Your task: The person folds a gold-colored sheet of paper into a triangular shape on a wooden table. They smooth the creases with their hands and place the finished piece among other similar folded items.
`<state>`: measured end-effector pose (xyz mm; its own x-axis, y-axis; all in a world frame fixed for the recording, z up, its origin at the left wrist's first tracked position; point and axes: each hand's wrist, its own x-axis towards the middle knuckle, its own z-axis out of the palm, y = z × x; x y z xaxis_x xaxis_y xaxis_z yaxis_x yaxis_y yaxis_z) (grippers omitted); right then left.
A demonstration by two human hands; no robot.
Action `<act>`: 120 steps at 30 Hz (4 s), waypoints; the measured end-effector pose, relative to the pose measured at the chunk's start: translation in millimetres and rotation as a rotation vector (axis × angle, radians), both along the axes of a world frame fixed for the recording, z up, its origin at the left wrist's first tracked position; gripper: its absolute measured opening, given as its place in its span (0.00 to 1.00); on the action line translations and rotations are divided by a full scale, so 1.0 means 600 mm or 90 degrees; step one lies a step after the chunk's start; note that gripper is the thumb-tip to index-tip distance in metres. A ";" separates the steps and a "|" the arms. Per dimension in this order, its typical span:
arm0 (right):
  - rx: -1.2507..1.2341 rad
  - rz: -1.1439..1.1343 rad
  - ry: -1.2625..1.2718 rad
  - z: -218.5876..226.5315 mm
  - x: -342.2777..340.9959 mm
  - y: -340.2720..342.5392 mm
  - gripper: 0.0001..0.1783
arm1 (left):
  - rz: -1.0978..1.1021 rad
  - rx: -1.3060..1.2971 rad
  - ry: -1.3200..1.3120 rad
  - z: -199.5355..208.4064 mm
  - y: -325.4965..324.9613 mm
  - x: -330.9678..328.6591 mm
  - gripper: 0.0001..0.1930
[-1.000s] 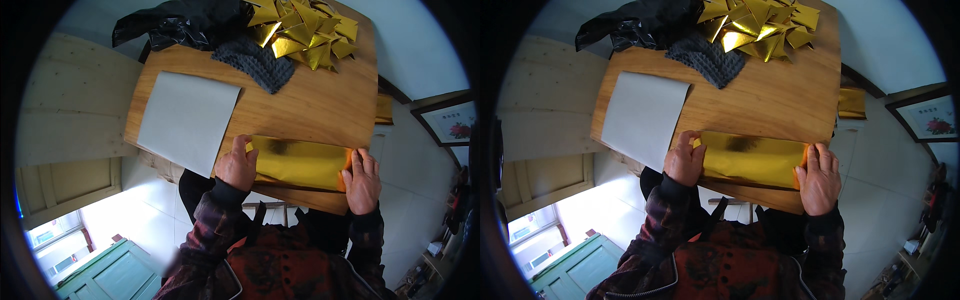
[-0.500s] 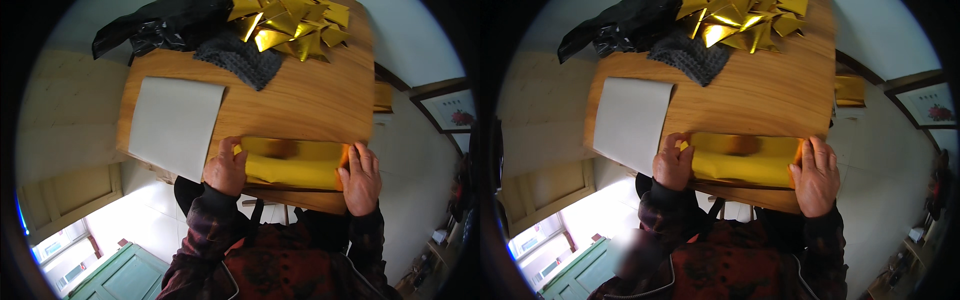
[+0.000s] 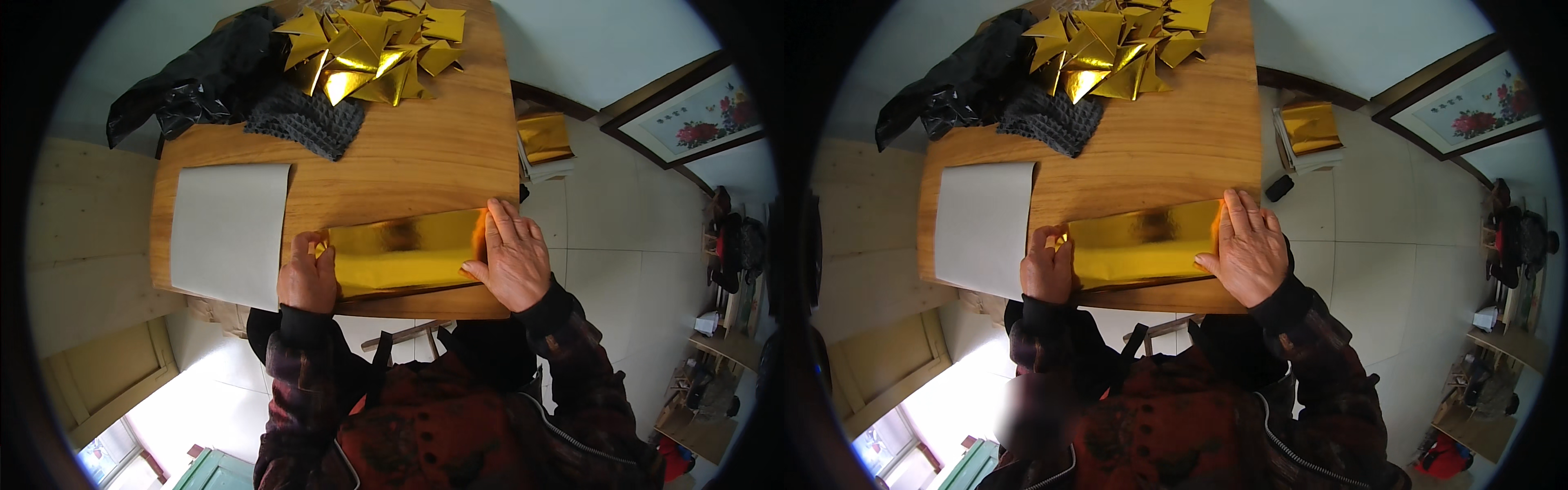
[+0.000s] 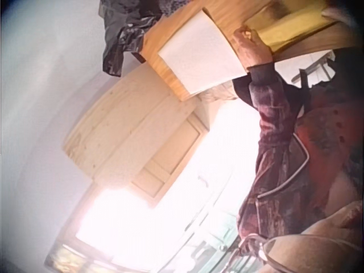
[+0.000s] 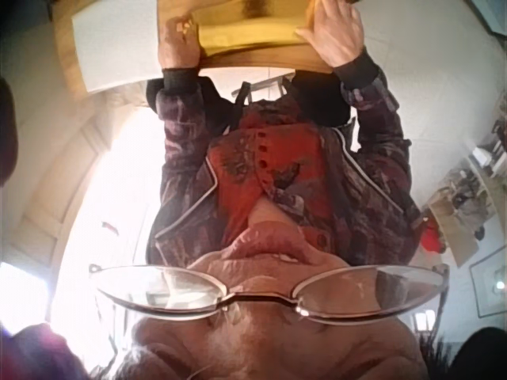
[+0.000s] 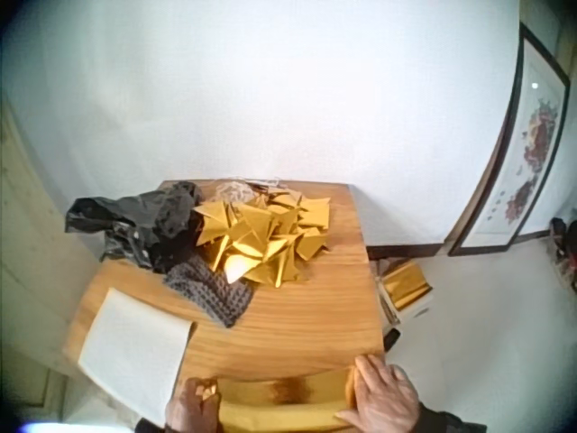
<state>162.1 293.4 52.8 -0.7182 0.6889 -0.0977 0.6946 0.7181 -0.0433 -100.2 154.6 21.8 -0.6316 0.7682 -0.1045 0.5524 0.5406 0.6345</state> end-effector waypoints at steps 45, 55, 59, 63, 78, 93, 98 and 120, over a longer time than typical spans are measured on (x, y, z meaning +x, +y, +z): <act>0.019 0.071 0.095 0.011 -0.005 0.000 0.41 | 0.071 0.024 -0.126 0.018 0.005 0.013 0.09; 0.005 0.086 0.003 0.010 -0.021 -0.003 0.41 | 0.046 -0.017 -0.038 0.019 -0.003 0.011 0.13; 0.004 0.081 0.013 0.005 -0.020 -0.006 0.43 | 0.056 -0.028 -0.029 0.022 -0.002 0.013 0.13; -0.001 0.079 0.029 0.004 -0.019 -0.007 0.44 | 0.051 -0.024 -0.017 0.024 0.000 0.013 0.13; 0.005 0.087 0.050 0.009 -0.023 -0.005 0.44 | 0.064 -0.024 0.000 0.020 0.002 0.015 0.13; 0.015 0.070 0.056 0.000 -0.020 0.001 0.45 | 0.097 -0.034 -0.026 0.007 -0.001 0.014 0.14; 0.003 0.055 0.088 -0.010 -0.015 0.000 0.46 | 0.125 -0.059 -0.076 0.010 0.002 0.011 0.13; 0.053 0.151 0.042 -0.027 -0.046 -0.033 0.30 | -0.009 0.068 0.052 -0.015 -0.001 -0.005 0.09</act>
